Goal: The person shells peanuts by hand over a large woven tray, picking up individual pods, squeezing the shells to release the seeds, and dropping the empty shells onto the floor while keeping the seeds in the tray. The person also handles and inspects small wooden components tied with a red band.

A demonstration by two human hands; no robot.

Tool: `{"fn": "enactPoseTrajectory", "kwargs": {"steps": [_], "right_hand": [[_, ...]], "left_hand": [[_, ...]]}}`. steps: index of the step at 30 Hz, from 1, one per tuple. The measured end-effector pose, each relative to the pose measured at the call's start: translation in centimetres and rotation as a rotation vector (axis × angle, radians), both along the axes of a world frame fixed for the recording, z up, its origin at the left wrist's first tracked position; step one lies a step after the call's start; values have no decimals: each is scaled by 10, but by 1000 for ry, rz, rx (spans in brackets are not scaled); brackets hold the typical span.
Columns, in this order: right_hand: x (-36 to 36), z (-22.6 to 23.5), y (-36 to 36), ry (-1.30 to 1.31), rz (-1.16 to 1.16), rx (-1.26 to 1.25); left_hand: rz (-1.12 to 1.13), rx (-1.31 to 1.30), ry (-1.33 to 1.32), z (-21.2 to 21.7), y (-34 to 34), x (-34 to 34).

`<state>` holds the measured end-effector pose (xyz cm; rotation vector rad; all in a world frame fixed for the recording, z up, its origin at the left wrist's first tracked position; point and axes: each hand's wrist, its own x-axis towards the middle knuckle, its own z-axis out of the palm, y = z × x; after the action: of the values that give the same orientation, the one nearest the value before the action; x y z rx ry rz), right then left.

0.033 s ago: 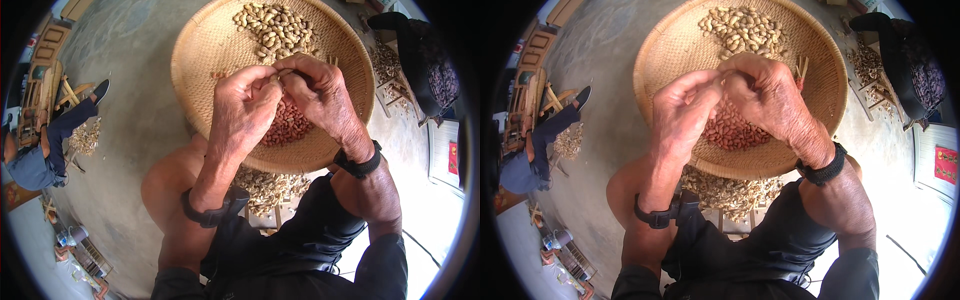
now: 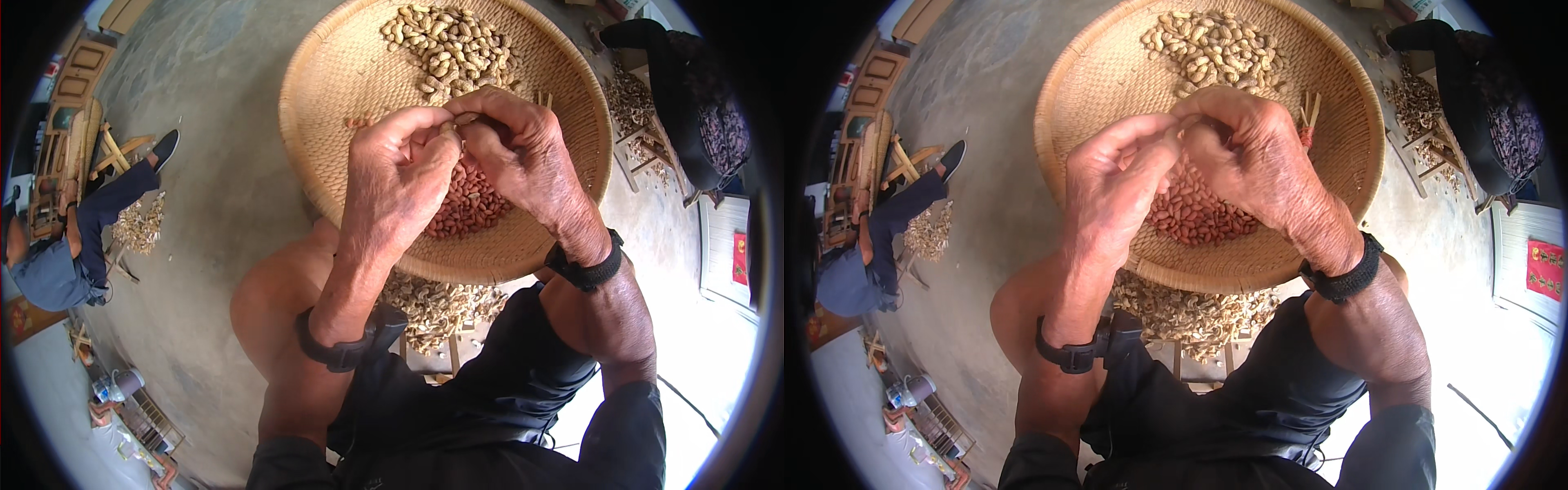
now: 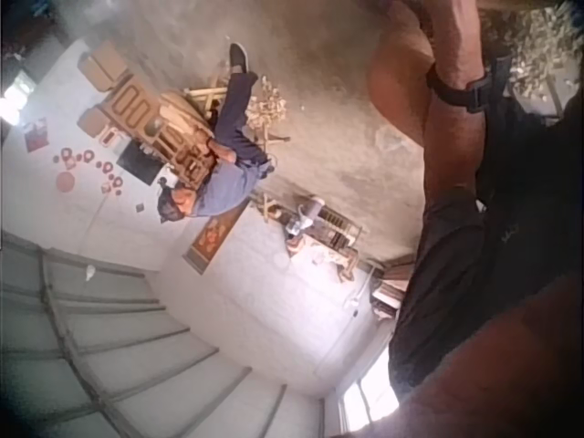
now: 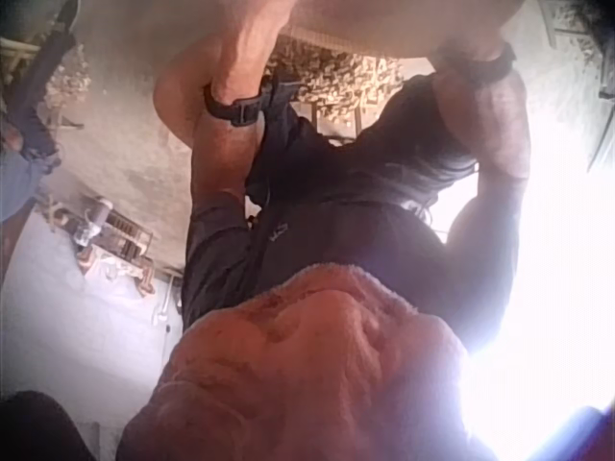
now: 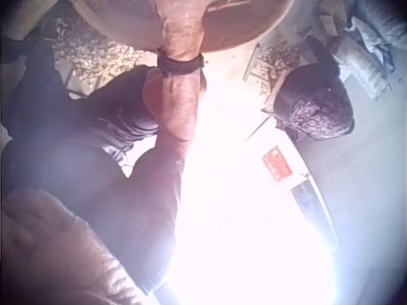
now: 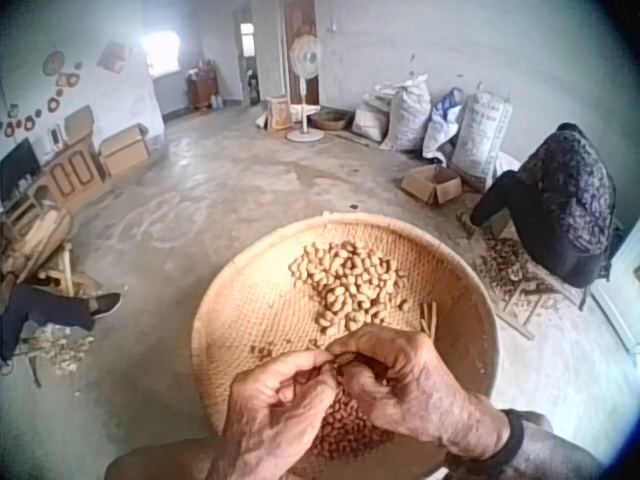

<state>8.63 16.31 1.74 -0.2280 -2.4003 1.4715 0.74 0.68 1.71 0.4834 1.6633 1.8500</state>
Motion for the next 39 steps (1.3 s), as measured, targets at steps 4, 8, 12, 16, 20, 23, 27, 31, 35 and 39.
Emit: {"fn": "enactPoseTrajectory", "kwargs": {"steps": [4, 8, 12, 16, 20, 23, 27, 31, 35, 39], "right_hand": [[-1, -2, -3, 61, 6, -9], [1, 5, 0, 7, 21, 72], [3, 8, 6, -71, 64, 247], [6, 11, 10, -247, 144, 256], [9, -8, 19, -125, 177, 360], [4, -8, 24, -150, 170, 361], [-2, -16, 51, -175, 48, 368], [-11, -27, 80, -192, -72, 447], [-15, -46, 106, -226, -160, 596], [-20, -71, 122, -235, -152, 688]], "left_hand": [[7, -24, 46, -1, 0, -1], [42, -48, 39, 0, 0, 0], [64, 5, -11, -4, 1, -3], [89, -29, 0, -1, -2, -6], [79, 28, -174, 1, -3, -9], [72, 60, -256, 0, -8, -13], [41, 221, -382, -2, -11, -15], [-10, 346, -459, -5, -14, -18], [-9, 410, -477, -8, -14, -18], [-11, 429, -608, -12, -12, -19]]}}
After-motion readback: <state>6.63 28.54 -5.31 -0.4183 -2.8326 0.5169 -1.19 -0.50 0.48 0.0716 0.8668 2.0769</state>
